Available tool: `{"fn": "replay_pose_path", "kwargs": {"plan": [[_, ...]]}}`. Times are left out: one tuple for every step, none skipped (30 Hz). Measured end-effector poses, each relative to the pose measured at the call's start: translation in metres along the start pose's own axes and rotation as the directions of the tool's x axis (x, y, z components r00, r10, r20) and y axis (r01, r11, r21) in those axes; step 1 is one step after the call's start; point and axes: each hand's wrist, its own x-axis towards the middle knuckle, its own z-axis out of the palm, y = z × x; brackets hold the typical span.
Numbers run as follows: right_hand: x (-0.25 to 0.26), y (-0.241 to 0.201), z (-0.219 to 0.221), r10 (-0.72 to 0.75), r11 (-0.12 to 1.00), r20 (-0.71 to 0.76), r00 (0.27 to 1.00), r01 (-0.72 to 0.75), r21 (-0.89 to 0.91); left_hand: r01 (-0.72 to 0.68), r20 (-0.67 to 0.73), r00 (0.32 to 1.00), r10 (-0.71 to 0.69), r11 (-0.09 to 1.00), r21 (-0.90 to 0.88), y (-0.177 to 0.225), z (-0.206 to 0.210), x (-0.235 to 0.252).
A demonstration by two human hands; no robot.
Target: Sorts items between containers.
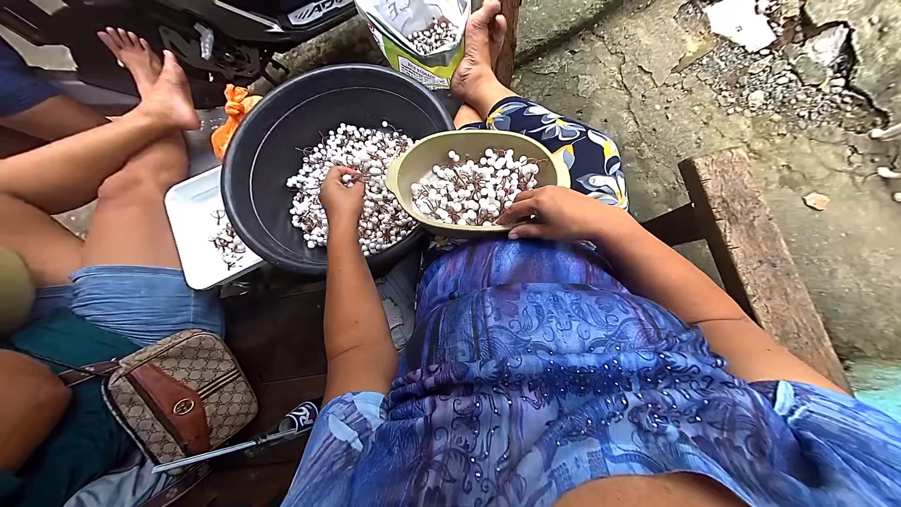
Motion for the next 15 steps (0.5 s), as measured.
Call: {"fn": "replay_pose_path", "kwargs": {"plan": [[0.003,0.002,-0.004,0.005,1.0,-0.048,0.999,-0.004,0.016,-0.038,-0.053,0.998,0.036,0.998,-0.043,0.011,-0.009,-0.003],[0.008,0.004,-0.008,0.011,0.999,-0.124,0.992,-0.007,0.034,-0.081,-0.09,0.993,0.072,0.991,-0.108,0.026,-0.016,-0.007],[0.015,0.008,-0.012,0.025,0.998,-0.224,0.974,-0.012,0.059,-0.137,-0.099,0.988,0.119,0.969,-0.204,0.042,-0.021,-0.013],[0.023,0.01,-0.016,0.069,0.992,-0.31,0.948,-0.033,0.12,-0.183,-0.07,0.983,0.169,0.926,-0.33,0.06,-0.022,-0.021],[0.032,0.011,-0.02,0.137,0.973,-0.366,0.921,-0.056,0.226,-0.196,-0.001,0.976,0.219,0.87,-0.453,0.081,-0.02,-0.031],[0.042,0.013,-0.023,0.218,0.929,-0.394,0.893,-0.066,0.365,-0.184,0.095,0.957,0.276,0.822,-0.539,0.099,-0.014,-0.041],[0.05,0.014,-0.022,0.292,0.859,-0.4,0.869,-0.054,0.51,-0.163,0.205,0.921,0.331,0.806,-0.57,0.113,-0.004,-0.049],[0.056,0.013,-0.019,0.354,0.77,-0.382,0.854,-0.033,0.637,-0.141,0.315,0.872,0.374,0.81,-0.569,0.123,0.009,-0.055],[0.06,0.013,-0.014,0.386,0.7,-0.362,0.848,-0.015,0.714,-0.131,0.407,0.819,0.404,0.823,-0.553,0.129,0.025,-0.058],[0.061,0.014,-0.009,0.4,0.664,-0.353,0.846,-0.002,0.748,-0.133,0.465,0.779,0.421,0.836,-0.532,0.13,0.041,-0.059],[0.06,0.015,-0.002,0.405,0.655,-0.358,0.841,0.007,0.756,-0.123,0.502,0.754,0.423,0.842,-0.525,0.13,0.054,-0.06],[0.057,0.017,0.004,0.412,0.66,-0.373,0.831,0.01,0.751,-0.088,0.528,0.742,0.412,0.842,-0.532,0.129,0.063,-0.062],[0.055,0.019,0.009,0.425,0.671,-0.396,0.814,0.01,0.742,-0.024,0.554,0.737,0.387,0.834,-0.551,0.128,0.069,-0.064],[0.051,0.022,0.013,0.439,0.676,-0.415,0.797,0.012,0.737,0.044,0.566,0.739,0.364,0.813,-0.581,0.125,0.074,-0.065],[0.048,0.024,0.015,0.453,0.675,-0.433,0.779,0.017,0.738,0.108,0.579,0.739,0.345,0.787,-0.607,0.123,0.075,-0.066]]}}
